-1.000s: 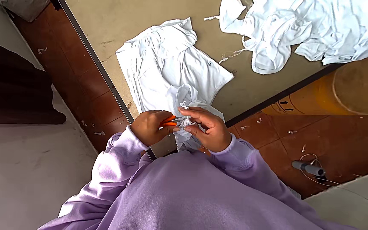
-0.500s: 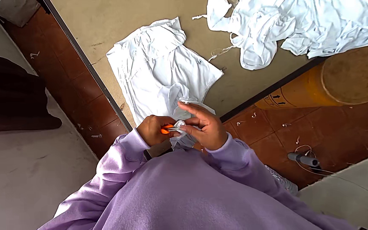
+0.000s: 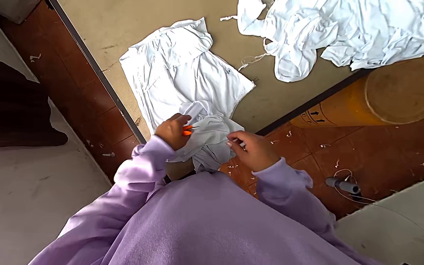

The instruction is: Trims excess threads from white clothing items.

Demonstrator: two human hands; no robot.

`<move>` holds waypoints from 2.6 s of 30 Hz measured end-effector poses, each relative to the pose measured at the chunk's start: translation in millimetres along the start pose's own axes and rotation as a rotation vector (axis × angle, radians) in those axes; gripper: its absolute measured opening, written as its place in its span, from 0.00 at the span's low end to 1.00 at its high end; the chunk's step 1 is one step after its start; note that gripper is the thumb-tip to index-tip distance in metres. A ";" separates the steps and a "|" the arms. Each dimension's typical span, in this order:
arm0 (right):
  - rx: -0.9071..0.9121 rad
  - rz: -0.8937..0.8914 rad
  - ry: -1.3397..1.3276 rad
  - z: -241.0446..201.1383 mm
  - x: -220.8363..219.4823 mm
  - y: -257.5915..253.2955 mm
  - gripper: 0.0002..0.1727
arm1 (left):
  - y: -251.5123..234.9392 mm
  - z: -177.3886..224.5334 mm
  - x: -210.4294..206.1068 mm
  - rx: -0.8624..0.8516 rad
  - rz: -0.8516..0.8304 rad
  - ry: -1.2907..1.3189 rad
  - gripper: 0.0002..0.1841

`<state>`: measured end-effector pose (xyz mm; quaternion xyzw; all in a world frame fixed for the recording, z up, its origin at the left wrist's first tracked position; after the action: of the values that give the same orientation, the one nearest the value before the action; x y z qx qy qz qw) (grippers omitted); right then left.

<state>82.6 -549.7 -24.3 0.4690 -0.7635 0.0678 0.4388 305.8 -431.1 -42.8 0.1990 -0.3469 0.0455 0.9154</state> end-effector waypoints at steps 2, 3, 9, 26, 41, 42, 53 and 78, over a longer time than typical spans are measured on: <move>0.106 0.128 -0.062 -13.9 -5.1 -11.5 0.12 | -21.9 6.0 -24.4 0.086 -0.125 -0.036 0.31; 0.125 0.163 -0.089 -16.1 -5.7 -14.8 0.12 | -27.3 6.1 -35.2 0.083 -0.160 -0.072 0.31; 0.234 0.232 -0.132 -6.3 -2.9 -19.2 0.19 | 11.3 12.8 -52.2 -0.633 0.358 -0.246 0.07; 0.402 0.260 -0.637 -25.8 -9.5 -7.6 0.09 | 51.8 8.7 -13.4 -0.753 0.778 -0.341 0.11; 0.566 0.421 -0.677 -42.6 0.3 -1.5 0.09 | 39.8 17.6 -7.6 -0.591 0.333 0.467 0.16; 0.559 0.412 -0.718 -44.6 -1.7 -2.9 0.09 | 37.1 25.0 -5.2 -0.618 0.339 0.492 0.17; 0.453 0.269 -0.831 -51.9 -25.5 0.1 0.15 | 26.6 41.7 -2.3 -0.565 0.466 0.750 0.06; 0.355 0.380 -0.780 -27.2 -17.3 9.4 0.33 | 14.1 14.7 3.3 -0.417 0.166 0.271 0.16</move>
<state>94.9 -519.1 -17.6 0.3790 -0.9204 0.0953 0.0120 296.0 -424.2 -26.0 -0.0314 -0.2381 0.0743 0.9679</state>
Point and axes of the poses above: each hand's wrist, its own y-axis away from the middle knuckle, its own x-axis out of the back of the hand, z = x × y, the point moved 2 cm from there along -y, towards the middle knuckle, and after that the axes turned 2 degrees about -x, right-handed, at the moved point
